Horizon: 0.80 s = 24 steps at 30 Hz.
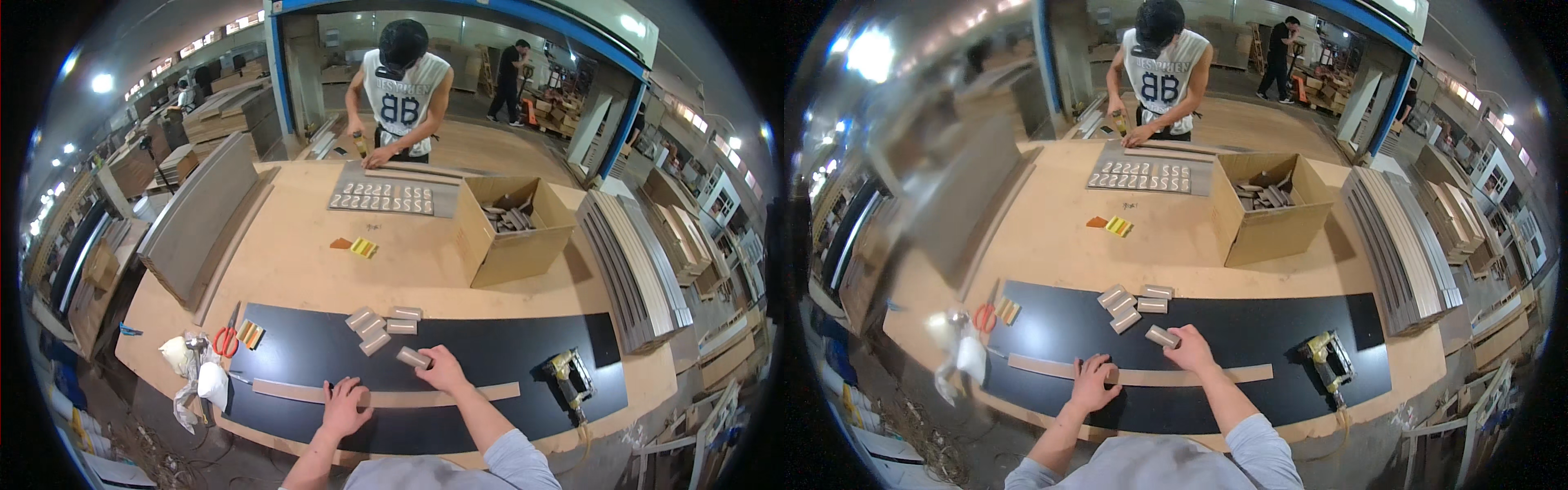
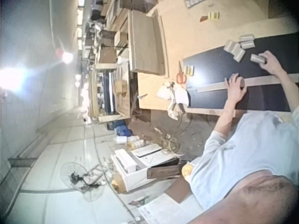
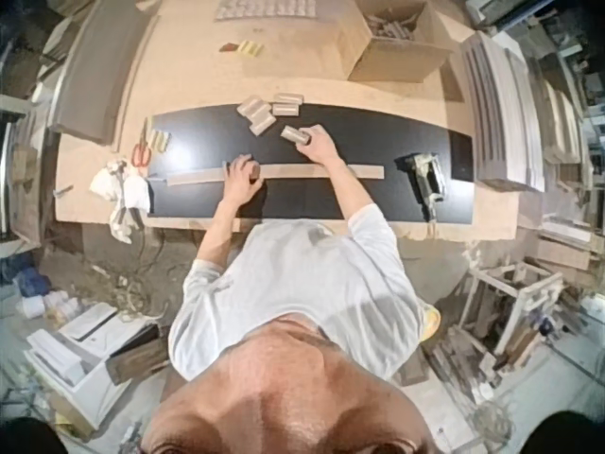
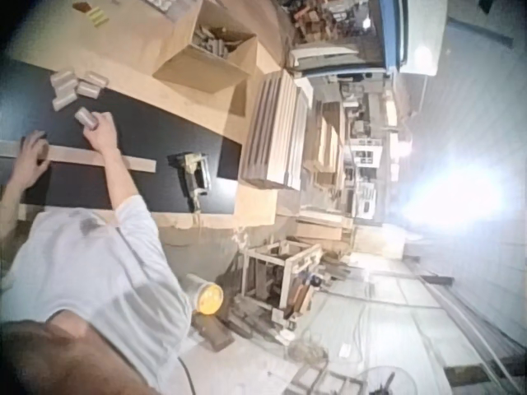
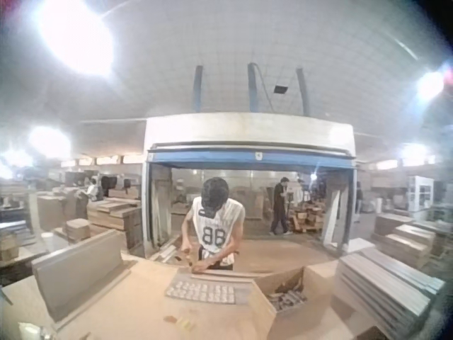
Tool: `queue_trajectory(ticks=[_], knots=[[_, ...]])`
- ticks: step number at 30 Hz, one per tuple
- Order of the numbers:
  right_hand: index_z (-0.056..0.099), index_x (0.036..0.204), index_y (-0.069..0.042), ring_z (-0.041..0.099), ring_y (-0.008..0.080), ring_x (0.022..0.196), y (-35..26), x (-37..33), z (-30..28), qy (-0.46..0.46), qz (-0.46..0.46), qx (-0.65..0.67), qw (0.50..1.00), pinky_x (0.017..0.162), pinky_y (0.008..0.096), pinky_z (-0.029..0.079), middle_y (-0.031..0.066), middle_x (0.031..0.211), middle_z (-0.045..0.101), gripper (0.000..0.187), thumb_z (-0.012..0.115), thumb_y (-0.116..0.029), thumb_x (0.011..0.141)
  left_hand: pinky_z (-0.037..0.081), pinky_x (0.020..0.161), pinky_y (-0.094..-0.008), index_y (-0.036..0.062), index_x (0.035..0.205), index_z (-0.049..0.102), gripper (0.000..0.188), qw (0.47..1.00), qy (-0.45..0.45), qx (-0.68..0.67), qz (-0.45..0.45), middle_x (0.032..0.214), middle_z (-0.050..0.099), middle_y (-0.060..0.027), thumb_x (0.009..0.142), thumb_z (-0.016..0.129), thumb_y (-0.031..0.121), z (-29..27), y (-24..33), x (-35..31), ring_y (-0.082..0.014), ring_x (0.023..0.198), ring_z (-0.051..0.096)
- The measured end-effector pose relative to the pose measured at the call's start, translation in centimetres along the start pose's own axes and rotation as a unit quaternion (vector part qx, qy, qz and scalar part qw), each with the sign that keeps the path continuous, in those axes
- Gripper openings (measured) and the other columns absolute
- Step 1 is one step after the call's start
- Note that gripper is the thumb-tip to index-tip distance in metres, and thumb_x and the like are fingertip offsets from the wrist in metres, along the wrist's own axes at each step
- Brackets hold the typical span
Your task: Using a pneumatic nail gun to attach small wooden blocks to a long wooden strip on a work table in a factory setting.
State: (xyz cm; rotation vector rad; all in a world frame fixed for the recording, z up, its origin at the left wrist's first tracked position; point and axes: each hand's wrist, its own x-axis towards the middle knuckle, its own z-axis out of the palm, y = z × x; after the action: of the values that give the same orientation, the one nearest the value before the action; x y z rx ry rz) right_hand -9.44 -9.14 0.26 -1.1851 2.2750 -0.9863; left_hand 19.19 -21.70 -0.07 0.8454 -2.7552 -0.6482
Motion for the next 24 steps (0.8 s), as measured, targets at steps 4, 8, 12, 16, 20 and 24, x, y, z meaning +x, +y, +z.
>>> queue_trajectory(ticks=[4,8,12,16,20,24], knots=[[0.075,0.127,-0.01,0.07,0.0224,0.093,0.8,-6.0,-4.9,0.074,0.034,0.081,0.993,0.085,0.0335,0.059,0.0076,0.112,0.066,0.047,0.087,-0.02,0.083,0.02,0.126,-0.0723,0.0202,0.128,0.067,0.049,0.997,-0.068,-0.022,0.001,0.157,0.052,-0.0096,0.083,0.084,0.031,-1.4,-0.6,0.3,-0.0345,0.153,0.041],[0.074,0.126,-0.008,0.066,0.0199,0.095,3.6,-14.9,-9.1,0.183,0.044,0.016,0.982,0.084,0.0328,0.057,0.0062,0.11,0.064,0.048,0.087,-0.014,0.08,0.022,0.126,-0.0704,0.0195,0.128,0.066,0.05,0.994,-0.107,-0.012,0.012,0.157,0.051,-0.0082,0.082,0.086,0.028,-2.2,-0.6,0.7,-0.0338,0.153,0.04],[0.073,0.126,-0.007,0.063,0.0167,0.09,5.5,-23.5,-10.9,0.234,0.176,0.059,0.954,0.079,0.0308,0.053,0.0045,0.114,0.061,0.05,0.085,-0.008,0.077,0.024,0.126,-0.0708,0.019,0.131,0.065,0.058,0.991,-0.135,0.01,-0.016,0.159,0.044,-0.0106,0.079,0.089,0.03,-2.4,0.0,0.8,-0.0374,0.155,0.035],[0.073,0.125,-0.006,0.063,0.0206,0.094,9.0,-28.8,-11.3,0.266,0.189,0.033,0.945,0.082,0.0339,0.054,0.0076,0.112,0.061,0.05,0.084,-0.007,0.076,0.024,0.126,-0.0696,0.0185,0.136,0.063,0.066,0.987,-0.155,0.033,-0.01,0.161,0.041,-0.0166,0.079,0.09,0.037,-1.5,3.1,1.6,-0.0452,0.156,0.03],[0.072,0.125,-0.006,0.064,0.026,0.098,9.7,-29.0,-13.2,0.28,0.202,0.082,0.935,0.085,0.0375,0.055,0.0107,0.112,0.061,0.05,0.084,-0.007,0.076,0.026,0.126,-0.0675,0.0173,0.143,0.06,0.07,0.983,-0.179,0.013,0.045,0.164,0.039,-0.0178,0.082,0.087,0.037,2.2,7.6,3.1,-0.0461,0.156,0.029],[0.072,0.128,-0.008,0.065,0.028,0.103,11.1,-26.8,-15.9,0.271,0.173,0.055,0.945,0.091,0.0368,0.055,0.0123,0.118,0.063,0.052,0.084,-0.009,0.077,0.028,0.125,-0.0688,0.017,0.147,0.057,0.069,0.98,-0.174,0.015,0.091,0.163,0.039,-0.0176,0.086,0.083,0.036,5.3,14.4,4.8,-0.0473,0.156,0.028]])
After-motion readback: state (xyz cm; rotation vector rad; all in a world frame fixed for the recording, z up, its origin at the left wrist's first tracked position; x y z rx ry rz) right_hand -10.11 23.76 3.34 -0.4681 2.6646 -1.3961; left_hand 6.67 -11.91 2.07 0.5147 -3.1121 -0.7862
